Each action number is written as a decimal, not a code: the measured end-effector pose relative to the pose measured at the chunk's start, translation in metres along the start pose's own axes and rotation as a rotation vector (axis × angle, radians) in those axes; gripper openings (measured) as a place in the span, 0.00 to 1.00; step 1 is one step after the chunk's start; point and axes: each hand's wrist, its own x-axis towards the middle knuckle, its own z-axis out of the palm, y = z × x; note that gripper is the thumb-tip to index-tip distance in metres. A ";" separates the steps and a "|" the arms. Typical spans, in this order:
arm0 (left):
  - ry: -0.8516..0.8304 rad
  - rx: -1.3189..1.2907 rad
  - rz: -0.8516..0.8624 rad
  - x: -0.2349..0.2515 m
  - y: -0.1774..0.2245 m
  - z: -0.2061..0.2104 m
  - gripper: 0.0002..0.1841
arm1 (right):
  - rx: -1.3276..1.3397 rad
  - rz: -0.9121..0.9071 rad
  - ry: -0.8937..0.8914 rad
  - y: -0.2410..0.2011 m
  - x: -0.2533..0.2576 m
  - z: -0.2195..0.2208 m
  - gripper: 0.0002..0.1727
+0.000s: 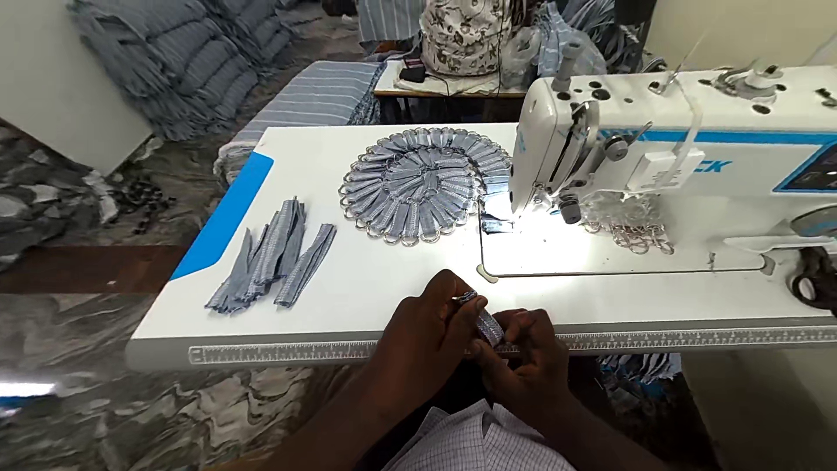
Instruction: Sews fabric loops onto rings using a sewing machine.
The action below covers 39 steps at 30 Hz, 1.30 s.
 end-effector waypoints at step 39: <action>-0.206 0.660 0.335 0.129 -0.079 0.069 0.26 | -1.213 0.052 0.255 0.094 0.050 -0.309 0.19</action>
